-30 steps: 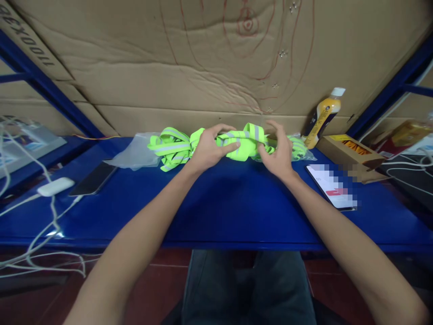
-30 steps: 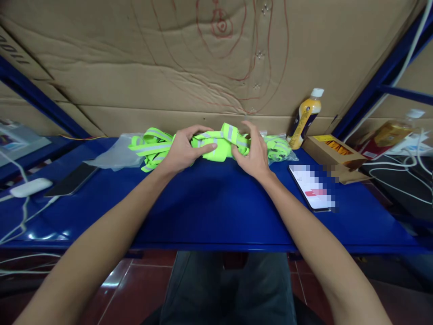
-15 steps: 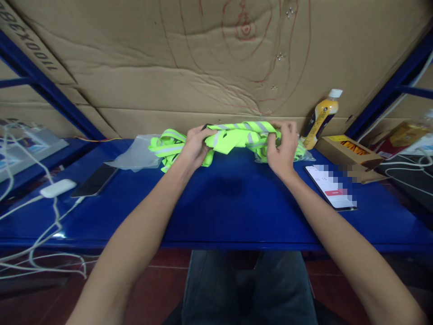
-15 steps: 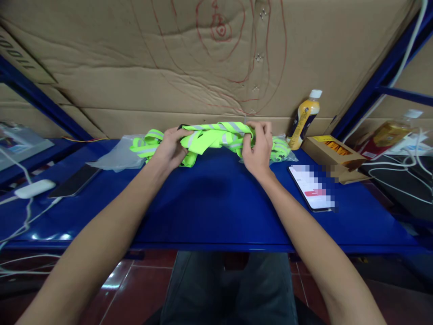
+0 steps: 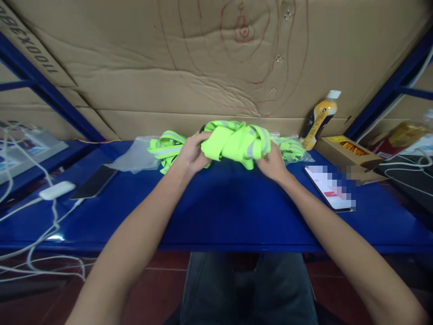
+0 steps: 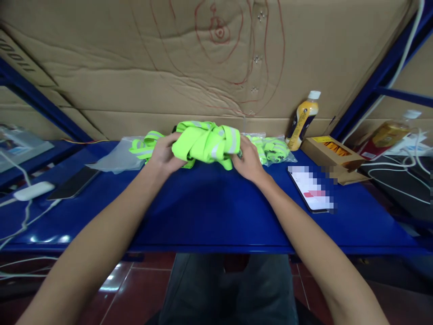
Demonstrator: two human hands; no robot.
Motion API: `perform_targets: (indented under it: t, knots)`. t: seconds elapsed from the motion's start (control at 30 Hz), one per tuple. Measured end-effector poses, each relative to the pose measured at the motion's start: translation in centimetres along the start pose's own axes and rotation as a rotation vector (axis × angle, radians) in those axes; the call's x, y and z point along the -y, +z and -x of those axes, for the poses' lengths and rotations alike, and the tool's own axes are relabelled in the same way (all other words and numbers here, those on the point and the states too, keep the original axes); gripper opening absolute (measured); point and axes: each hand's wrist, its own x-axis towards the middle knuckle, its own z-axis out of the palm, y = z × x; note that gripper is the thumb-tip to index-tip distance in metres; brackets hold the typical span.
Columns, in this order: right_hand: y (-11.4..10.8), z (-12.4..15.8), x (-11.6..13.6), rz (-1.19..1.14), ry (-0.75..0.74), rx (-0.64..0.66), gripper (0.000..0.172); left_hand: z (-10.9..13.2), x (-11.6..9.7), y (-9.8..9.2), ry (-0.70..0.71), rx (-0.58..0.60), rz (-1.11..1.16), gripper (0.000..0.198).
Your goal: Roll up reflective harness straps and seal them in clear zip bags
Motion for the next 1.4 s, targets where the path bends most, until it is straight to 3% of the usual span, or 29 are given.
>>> perform_targets:
  t: [0.13,0.23,0.33,0.43,0.5,0.6,0.67,0.73,0.83,0.9,0.97,1.03,1.1,1.17,1.3,1.4]
  knots:
    - [-1.8,-0.7,1.8,-0.020,0.085,-0.254,0.042,-0.7,-0.8,0.3,0.007,-0.033,0.062,0.030]
    - [-1.5,-0.9,2.8,-0.091,0.129,-0.133,0.053,-0.4,-0.3,1.2,0.016,-0.067,0.070,0.037]
    - [-0.4,-0.8,2.9,-0.203,0.209,0.010,0.068,0.2,0.6,2.4,0.062,-0.028,0.041,0.043]
    - [-0.1,-0.7,2.5,-0.274,0.252,0.034,0.066,0.2,1.3,2.6,0.098,-0.067,0.070,0.046]
    - [-0.6,-0.7,2.6,-0.190,0.209,0.009,0.058,-0.4,1.7,1.8,0.032,-0.159,0.116,0.041]
    - [-1.3,-0.6,3.0,-0.037,0.116,-0.028,0.048,-1.5,2.2,-0.2,-0.199,-0.289,0.158,0.027]
    - [-1.4,-0.7,3.0,-0.055,0.137,-0.077,0.049,-2.0,2.3,-1.2,-0.289,-0.325,0.120,0.018]
    - [-1.2,-0.9,2.6,-0.166,0.223,-0.174,0.058,-1.9,1.9,-1.4,-0.178,-0.359,-0.016,0.029]
    - [-0.9,-1.3,1.8,-0.395,0.369,-0.279,0.067,-0.3,0.8,-0.1,0.316,-0.389,-0.415,0.057]
    - [-0.7,-1.3,1.7,-0.516,0.444,-0.255,0.063,1.3,-0.1,1.3,0.606,-0.256,-0.748,0.065]
    - [-0.5,-1.3,1.9,-0.596,0.492,-0.202,0.058,2.6,-0.5,2.6,0.737,0.016,-1.021,0.066]
    - [-0.5,-1.3,2.2,-0.631,0.518,-0.200,0.055,3.1,-0.4,3.3,0.752,0.269,-1.171,0.068]
    - [-0.5,-1.3,2.2,-0.636,0.526,-0.245,0.054,2.9,0.0,3.3,0.719,0.366,-1.243,0.073]
    - [-0.6,-1.3,1.8,-0.637,0.516,-0.277,0.053,2.3,0.4,2.8,0.684,0.336,-1.306,0.071]
    - [-0.6,-1.5,0.3,-0.669,0.513,-0.254,0.049,1.4,0.3,1.9,0.638,0.218,-1.363,0.046]
    - [-0.4,-1.6,-0.4,-0.700,0.550,-0.301,0.045,1.1,0.2,1.6,0.574,0.077,-1.325,0.044]
